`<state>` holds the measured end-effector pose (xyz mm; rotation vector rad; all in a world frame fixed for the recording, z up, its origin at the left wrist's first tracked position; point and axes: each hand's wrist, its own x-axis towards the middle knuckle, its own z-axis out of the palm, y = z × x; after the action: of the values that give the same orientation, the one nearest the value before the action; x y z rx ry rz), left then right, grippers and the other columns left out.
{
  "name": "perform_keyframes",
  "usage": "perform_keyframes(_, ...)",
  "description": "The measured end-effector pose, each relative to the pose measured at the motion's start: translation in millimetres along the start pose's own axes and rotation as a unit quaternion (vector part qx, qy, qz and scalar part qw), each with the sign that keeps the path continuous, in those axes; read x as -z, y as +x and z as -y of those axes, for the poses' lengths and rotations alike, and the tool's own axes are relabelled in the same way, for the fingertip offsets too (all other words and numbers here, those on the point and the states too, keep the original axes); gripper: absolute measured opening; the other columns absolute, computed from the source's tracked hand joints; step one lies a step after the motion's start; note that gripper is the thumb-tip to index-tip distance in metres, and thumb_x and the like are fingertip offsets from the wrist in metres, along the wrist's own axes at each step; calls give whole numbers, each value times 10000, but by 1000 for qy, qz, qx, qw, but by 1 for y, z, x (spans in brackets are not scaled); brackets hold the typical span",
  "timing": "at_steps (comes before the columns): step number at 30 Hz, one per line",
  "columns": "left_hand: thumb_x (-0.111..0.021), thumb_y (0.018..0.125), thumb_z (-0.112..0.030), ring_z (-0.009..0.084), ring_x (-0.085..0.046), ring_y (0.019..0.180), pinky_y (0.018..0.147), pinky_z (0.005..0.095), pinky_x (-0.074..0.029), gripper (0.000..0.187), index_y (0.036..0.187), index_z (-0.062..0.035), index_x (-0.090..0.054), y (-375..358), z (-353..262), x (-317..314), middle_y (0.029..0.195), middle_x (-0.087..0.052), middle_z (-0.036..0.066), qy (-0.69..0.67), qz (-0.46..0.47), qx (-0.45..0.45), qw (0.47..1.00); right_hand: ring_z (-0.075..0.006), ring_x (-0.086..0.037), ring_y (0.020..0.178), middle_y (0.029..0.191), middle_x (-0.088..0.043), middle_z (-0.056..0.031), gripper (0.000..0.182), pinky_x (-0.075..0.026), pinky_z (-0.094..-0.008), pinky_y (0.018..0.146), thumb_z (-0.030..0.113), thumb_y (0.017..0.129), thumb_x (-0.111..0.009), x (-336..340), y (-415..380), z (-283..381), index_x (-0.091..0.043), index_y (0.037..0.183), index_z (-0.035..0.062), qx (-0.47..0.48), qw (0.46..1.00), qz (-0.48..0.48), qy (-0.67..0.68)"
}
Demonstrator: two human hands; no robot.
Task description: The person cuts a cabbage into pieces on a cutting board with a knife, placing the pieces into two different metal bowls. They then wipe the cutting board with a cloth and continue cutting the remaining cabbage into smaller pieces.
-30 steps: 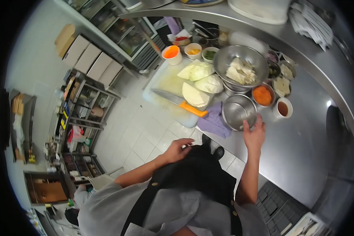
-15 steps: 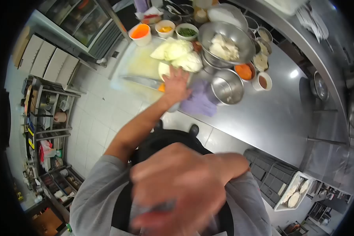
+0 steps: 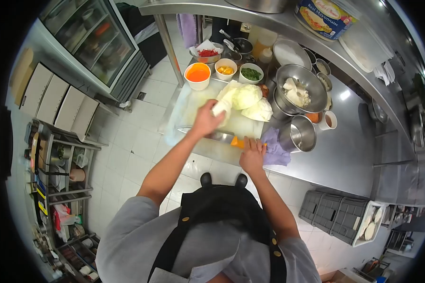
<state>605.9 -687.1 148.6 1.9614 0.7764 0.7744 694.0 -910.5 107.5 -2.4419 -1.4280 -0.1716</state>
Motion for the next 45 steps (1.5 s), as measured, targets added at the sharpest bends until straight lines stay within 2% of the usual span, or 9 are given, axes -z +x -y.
perform_keyframes(3, -733, 816, -219, 284, -639, 966, 857, 365, -498, 411, 1109, 49, -628, 11, 42, 33, 1072, -651, 184, -202, -41, 115, 972, -368, -568, 1077, 1141, -607, -147, 429, -473, -477, 910, 64, 695, -658, -3, 3, -11, -647, 1123, 83, -39, 988, 145, 24)
perform_keyframes(13, -692, 838, -374, 314, -390, 1293, 991, 524, -347, 562, 1273, -44, -560, -9, 102, 63, 1347, -458, 152, 179, -132, -22, 975, -404, -634, 822, 832, -637, -206, 247, -512, -439, 746, 67, 641, -628, 76, -128, -93, -623, 882, 11, -196, 942, 182, 202)
perform_keyframes(16, -662, 862, -374, 313, -379, 1313, 1000, 523, -341, 578, 1325, -60, -517, -4, 68, 43, 1357, -460, 136, 232, 36, -28, 972, -412, -631, 781, 809, -637, -215, 250, -513, -432, 720, 73, 657, -634, 74, -106, -86, -619, 897, 2, -215, 941, 157, 210)
perform_keyframes(23, -624, 899, -284, 351, -312, 1408, 1057, 605, -308, 603, 1431, -69, -438, -60, 34, 21, 1464, -403, 150, 251, 36, 35, 967, -421, -616, 853, 882, -625, -223, 361, -512, -466, 787, 112, 787, -689, 17, -40, -56, -641, 1118, -25, -70, 983, 52, 161)
perform_keyframes(28, -566, 911, -88, 365, -440, 1352, 1092, 491, -363, 487, 1395, -89, -511, -154, -13, 27, 1459, -465, 188, 90, -43, -136, 986, -306, -616, 804, 827, -609, -149, 418, -506, -384, 745, 16, 795, -688, 95, 12, -13, -629, 1208, -12, 66, 963, -34, 259)
perform_keyframes(31, -560, 977, -247, 308, -613, 1168, 1010, 314, -446, 398, 1334, -72, -586, -240, -9, 21, 1294, -615, 178, -68, 132, 112, 983, -258, -640, 745, 877, -683, -144, 320, -525, -324, 736, -38, 690, -687, 249, -5, 27, -670, 1008, -12, 45, 869, -138, 473)
perform_keyframes(34, -496, 1016, -444, 252, -617, 1159, 1002, 284, -444, 513, 1310, -39, -606, -300, 53, 27, 1255, -656, 139, -293, 256, 503, 772, -194, -536, 587, 685, -566, -64, 133, -460, -321, 563, 21, 698, -642, 335, 23, 43, -548, 777, 75, 320, 745, -151, 565)
perform_keyframes(39, -345, 1032, -522, 262, -350, 1421, 1166, 331, -251, 653, 1423, -14, -469, -353, 120, 13, 1529, -388, 159, -235, 309, 408, 826, -173, -491, 517, 609, -517, -27, 198, -408, -311, 473, 68, 750, -633, 352, 64, 83, -492, 874, 133, 462, 634, -94, 613)
perform_keyframes(45, -371, 1028, -471, 322, -468, 1338, 1127, 348, -337, 584, 1398, -40, -505, -349, 96, 8, 1421, -514, 198, -141, 269, 430, 850, -173, -476, 490, 590, -501, -13, 363, -363, -298, 424, 109, 823, -644, 352, 62, 86, -470, 1135, 177, 491, 590, -102, 633)
